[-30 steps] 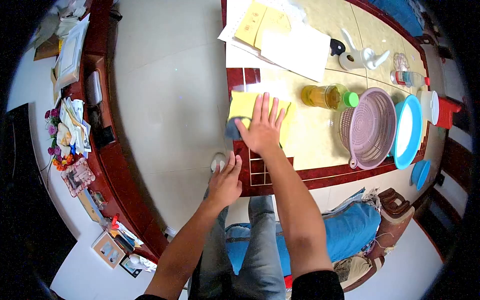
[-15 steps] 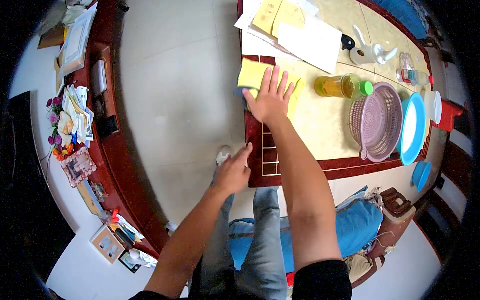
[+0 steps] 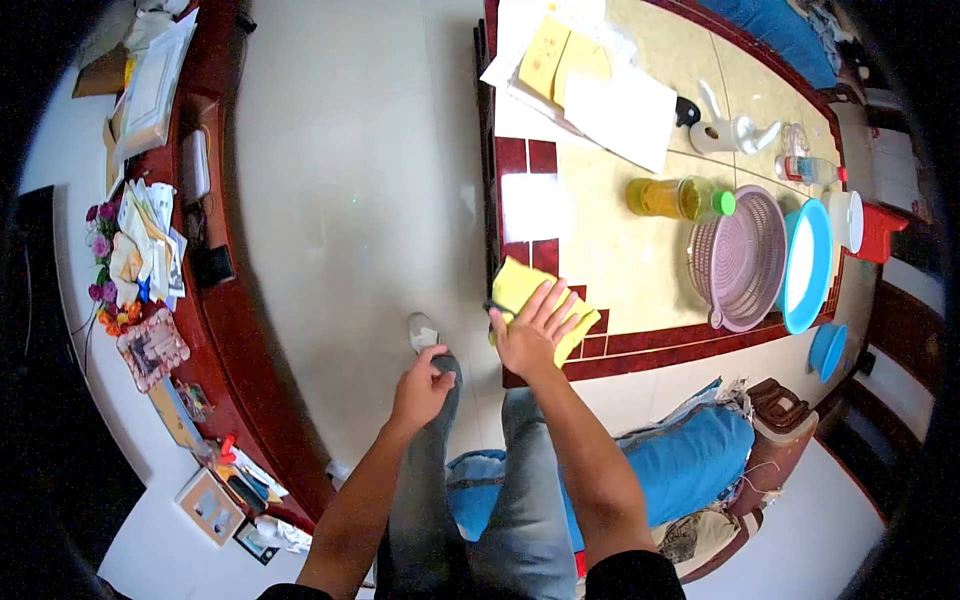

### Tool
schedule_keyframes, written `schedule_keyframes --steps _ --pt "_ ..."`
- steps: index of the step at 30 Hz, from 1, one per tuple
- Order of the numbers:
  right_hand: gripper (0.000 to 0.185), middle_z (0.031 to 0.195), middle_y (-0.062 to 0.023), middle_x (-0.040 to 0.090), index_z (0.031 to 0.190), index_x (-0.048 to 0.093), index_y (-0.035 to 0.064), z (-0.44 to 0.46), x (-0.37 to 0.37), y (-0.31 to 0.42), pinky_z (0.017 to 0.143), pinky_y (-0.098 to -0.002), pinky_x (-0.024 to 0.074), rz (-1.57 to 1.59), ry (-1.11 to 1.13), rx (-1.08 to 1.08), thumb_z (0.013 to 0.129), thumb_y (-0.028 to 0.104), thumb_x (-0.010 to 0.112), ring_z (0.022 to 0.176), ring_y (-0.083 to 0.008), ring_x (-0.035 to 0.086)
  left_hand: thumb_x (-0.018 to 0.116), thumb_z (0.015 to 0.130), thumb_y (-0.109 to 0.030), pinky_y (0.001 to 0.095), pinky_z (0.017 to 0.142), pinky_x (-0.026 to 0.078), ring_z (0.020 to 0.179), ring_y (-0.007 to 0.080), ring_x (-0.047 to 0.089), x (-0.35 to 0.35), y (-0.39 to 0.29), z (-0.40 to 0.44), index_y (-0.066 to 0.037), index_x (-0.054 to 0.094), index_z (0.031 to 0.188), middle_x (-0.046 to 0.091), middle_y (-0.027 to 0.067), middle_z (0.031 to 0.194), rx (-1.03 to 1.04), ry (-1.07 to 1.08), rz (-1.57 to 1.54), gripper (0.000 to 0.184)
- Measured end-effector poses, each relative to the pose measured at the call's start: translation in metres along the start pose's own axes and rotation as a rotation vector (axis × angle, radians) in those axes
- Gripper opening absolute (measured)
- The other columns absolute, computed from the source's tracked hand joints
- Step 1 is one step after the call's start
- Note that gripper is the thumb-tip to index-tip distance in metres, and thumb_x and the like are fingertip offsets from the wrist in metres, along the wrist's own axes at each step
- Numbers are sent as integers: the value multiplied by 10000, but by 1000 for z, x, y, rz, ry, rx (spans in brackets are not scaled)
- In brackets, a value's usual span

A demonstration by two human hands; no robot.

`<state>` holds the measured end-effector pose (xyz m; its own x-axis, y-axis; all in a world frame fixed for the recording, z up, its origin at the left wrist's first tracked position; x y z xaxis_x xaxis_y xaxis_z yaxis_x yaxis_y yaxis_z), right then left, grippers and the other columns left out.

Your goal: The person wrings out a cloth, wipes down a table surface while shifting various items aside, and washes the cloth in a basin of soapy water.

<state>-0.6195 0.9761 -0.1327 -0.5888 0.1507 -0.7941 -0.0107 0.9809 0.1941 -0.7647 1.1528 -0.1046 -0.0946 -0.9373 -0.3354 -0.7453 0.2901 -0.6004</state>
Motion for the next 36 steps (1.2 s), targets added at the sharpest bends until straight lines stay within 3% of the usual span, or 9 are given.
schedule_keyframes --steps 4,8,12,17,20,27,31,34,36 --pt "1346 1667 -223 -327 1576 -287 10 73 -34 29 1222 -654 -87 222 171 554 860 872 459 1512 -490 -313 661 978 -145 386 677 534 705 250 708 -19 -18 17 -118 605 1310 742 112 816 21 146 -71 337" --pt "1347 1640 -209 -387 1567 -301 1 108 -65 45 1219 -649 -104 344 178 722 860 881 435 1509 -468 -336 669 989 -160 357 693 542 717 218 711 -75 -76 40 -90 618 1302 746 111 843 171 134 87 325" --pt "1356 1649 -198 -375 1578 -282 6 127 -83 45 1219 -663 -84 476 201 829 839 920 393 1518 -467 -320 694 979 -188 360 753 548 854 239 711 -129 -123 72 -83 588 1343 735 105 960 379 -90 142 393" --pt "1368 1649 -209 -369 1578 -283 6 128 -91 48 1223 -635 -119 458 246 824 832 913 419 1509 -466 -339 757 945 -279 346 858 535 1087 240 658 -151 -209 171 -68 458 1465 645 158 1267 369 -209 78 636" --pt "1370 1649 -219 -365 1575 -288 3 128 -99 48 1225 -627 -127 475 292 815 836 900 437 1504 -470 -346 825 881 -373 369 947 512 1200 270 601 -130 -254 233 -36 353 1524 549 216 1387 180 -176 -102 866" --pt "1347 1631 -274 -362 1565 -271 -46 128 -105 47 1199 -651 -164 530 380 788 866 877 417 1489 -497 -352 922 718 -457 453 1080 473 1283 420 569 -101 -335 327 138 283 1478 499 363 1418 127 -375 -13 1158" --pt "1349 1626 -313 -341 1556 -248 -87 127 -97 46 1171 -689 -175 601 293 736 877 855 437 1470 -534 -359 899 742 -455 460 1077 479 1259 444 581 -99 -326 358 98 319 1428 515 365 1380 -131 -295 39 1056" --pt "1350 1627 -332 -320 1551 -228 -114 127 -86 46 1150 -716 -184 658 229 714 882 838 458 1456 -558 -363 900 759 -395 449 840 568 1096 306 649 -101 -326 363 116 334 1358 601 298 1265 -283 -302 148 969" --pt "1341 1619 -350 -317 1542 -222 -132 129 -81 46 1131 -737 -192 678 190 703 895 817 471 1448 -573 -363 881 756 -455 463 1009 496 1222 403 580 -102 -337 361 104 321 1385 510 353 1365 -309 -283 252 1011"
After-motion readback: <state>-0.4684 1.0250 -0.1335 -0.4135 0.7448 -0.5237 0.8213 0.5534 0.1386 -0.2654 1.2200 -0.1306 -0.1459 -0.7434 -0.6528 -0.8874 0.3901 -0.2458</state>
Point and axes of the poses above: each hand's wrist, its own z-axis towards the middle knuckle, its own x-axis out of the palm, y = z × x, the point moved 7 cm from there along z, towards the middle knuckle
